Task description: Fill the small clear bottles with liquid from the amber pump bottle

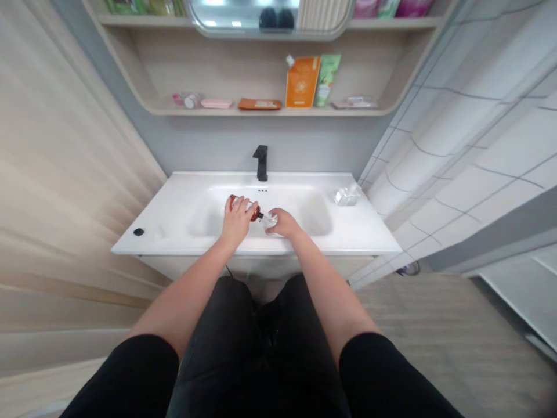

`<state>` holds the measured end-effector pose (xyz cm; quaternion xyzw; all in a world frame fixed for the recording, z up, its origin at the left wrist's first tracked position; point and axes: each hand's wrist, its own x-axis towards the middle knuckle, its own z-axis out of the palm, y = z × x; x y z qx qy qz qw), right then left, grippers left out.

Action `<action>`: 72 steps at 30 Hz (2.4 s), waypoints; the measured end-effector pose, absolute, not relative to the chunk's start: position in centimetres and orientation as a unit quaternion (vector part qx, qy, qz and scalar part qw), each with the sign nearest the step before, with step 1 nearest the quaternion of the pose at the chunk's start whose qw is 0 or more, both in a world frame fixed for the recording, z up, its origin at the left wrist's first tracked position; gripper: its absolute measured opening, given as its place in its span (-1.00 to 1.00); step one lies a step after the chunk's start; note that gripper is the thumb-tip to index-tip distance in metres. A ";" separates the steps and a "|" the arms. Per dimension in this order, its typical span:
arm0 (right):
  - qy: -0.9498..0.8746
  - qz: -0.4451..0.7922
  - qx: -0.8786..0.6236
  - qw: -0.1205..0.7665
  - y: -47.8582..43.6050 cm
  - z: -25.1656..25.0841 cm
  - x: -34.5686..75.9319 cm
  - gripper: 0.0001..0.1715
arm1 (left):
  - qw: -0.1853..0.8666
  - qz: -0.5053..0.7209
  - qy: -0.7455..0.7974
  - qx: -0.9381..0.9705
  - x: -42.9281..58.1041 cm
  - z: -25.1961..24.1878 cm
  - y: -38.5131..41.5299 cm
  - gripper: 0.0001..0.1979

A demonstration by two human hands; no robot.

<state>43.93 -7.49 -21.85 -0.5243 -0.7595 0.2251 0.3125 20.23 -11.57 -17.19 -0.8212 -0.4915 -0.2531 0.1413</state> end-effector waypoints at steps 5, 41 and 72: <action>-0.762 0.226 -0.520 0.313 -7.5 -21.9 43.9 -0.22 | 0.146 -0.245 -0.494 -0.822 20.2 -17.1 -11.7 -0.40; -0.751 0.214 -0.495 0.381 -9.0 -20.1 43.5 -0.18 | 0.164 -0.231 -0.451 -0.846 19.4 -14.1 -11.5 -0.38; -0.728 0.208 -0.486 0.437 -9.6 -19.3 43.5 -0.20 | 0.188 -0.202 -0.389 -0.879 19.8 -10.5 -10.7 -0.44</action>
